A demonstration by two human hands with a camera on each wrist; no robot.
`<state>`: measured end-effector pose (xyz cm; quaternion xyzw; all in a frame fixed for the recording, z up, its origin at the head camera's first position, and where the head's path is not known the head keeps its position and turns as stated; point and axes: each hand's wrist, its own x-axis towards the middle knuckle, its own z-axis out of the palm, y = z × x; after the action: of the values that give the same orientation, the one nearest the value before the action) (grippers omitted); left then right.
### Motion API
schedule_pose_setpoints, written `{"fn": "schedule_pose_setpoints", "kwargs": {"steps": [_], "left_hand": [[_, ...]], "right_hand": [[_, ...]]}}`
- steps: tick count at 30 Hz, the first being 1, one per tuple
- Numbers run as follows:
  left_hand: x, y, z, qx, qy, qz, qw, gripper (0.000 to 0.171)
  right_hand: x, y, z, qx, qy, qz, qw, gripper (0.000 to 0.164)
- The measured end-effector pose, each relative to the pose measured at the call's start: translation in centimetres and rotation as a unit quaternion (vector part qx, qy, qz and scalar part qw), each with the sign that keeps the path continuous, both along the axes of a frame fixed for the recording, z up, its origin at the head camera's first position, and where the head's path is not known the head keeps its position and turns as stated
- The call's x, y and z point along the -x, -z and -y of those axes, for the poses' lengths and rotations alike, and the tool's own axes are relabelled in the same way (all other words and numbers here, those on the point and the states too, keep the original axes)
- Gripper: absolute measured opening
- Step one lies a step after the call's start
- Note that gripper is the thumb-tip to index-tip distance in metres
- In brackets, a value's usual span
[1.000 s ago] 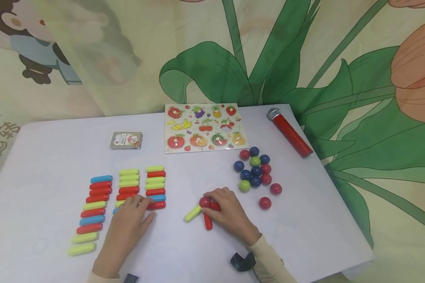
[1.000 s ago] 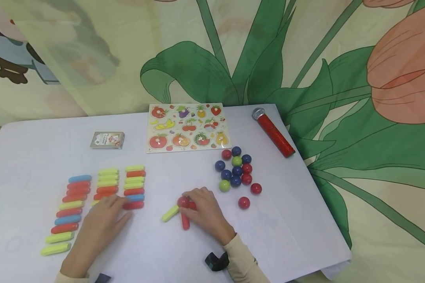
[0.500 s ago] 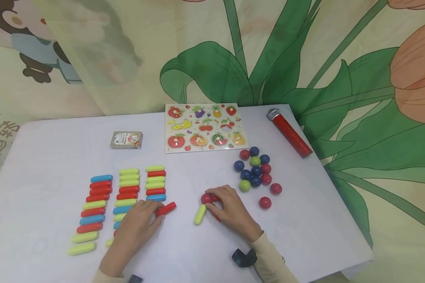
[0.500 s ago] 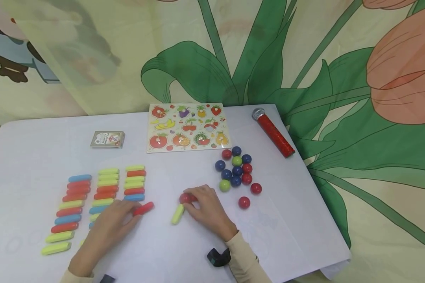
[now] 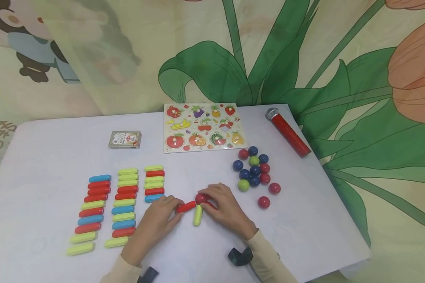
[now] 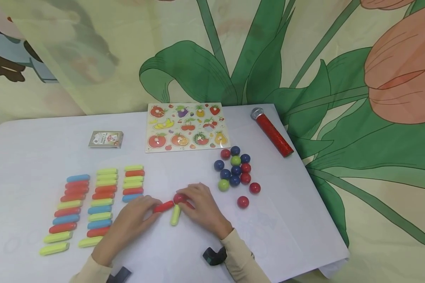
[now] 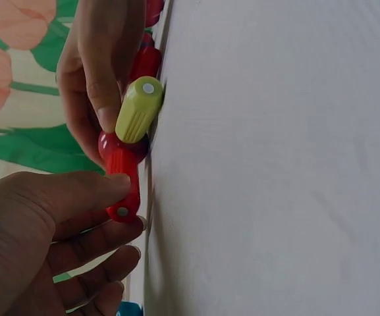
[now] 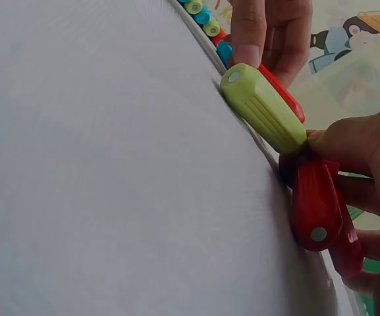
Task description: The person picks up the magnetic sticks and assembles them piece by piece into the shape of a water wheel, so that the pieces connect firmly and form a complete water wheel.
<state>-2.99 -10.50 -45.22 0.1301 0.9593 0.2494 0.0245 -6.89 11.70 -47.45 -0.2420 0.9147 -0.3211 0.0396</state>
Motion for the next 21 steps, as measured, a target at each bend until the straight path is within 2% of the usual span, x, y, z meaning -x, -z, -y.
{"fn": "schedule_pose_setpoints", "kwargs": {"steps": [4,8,10,13,16,21], "left_hand": [[0.1,0.1,-0.3,0.003,0.001,0.007,1.0000,0.036],[0.0,0.1,0.2,0.002,-0.008,0.015,0.9999,0.036],[-0.1,0.0,0.8,0.001,-0.020,0.006,0.9998,0.036],[-0.2,-0.3,2.4,0.011,-0.046,-0.026,0.9985,0.037],[-0.1,-0.5,4.0,0.041,-0.072,-0.056,0.9950,0.043],[0.0,-0.4,5.6,0.080,-0.086,-0.051,0.9917,0.050]], "right_hand": [[0.1,0.0,0.1,-0.013,-0.013,-0.023,1.000,0.043],[0.0,-0.3,-0.3,-0.029,-0.004,-0.069,0.997,0.048],[-0.1,-0.5,-0.7,-0.033,0.009,-0.095,0.995,0.048],[-0.5,-0.8,-1.3,-0.039,0.027,-0.121,0.991,0.043],[-1.1,-0.9,-1.8,-0.055,0.036,-0.117,0.991,0.037],[-1.9,-0.5,-2.1,-0.088,0.037,-0.063,0.993,0.035]]}}
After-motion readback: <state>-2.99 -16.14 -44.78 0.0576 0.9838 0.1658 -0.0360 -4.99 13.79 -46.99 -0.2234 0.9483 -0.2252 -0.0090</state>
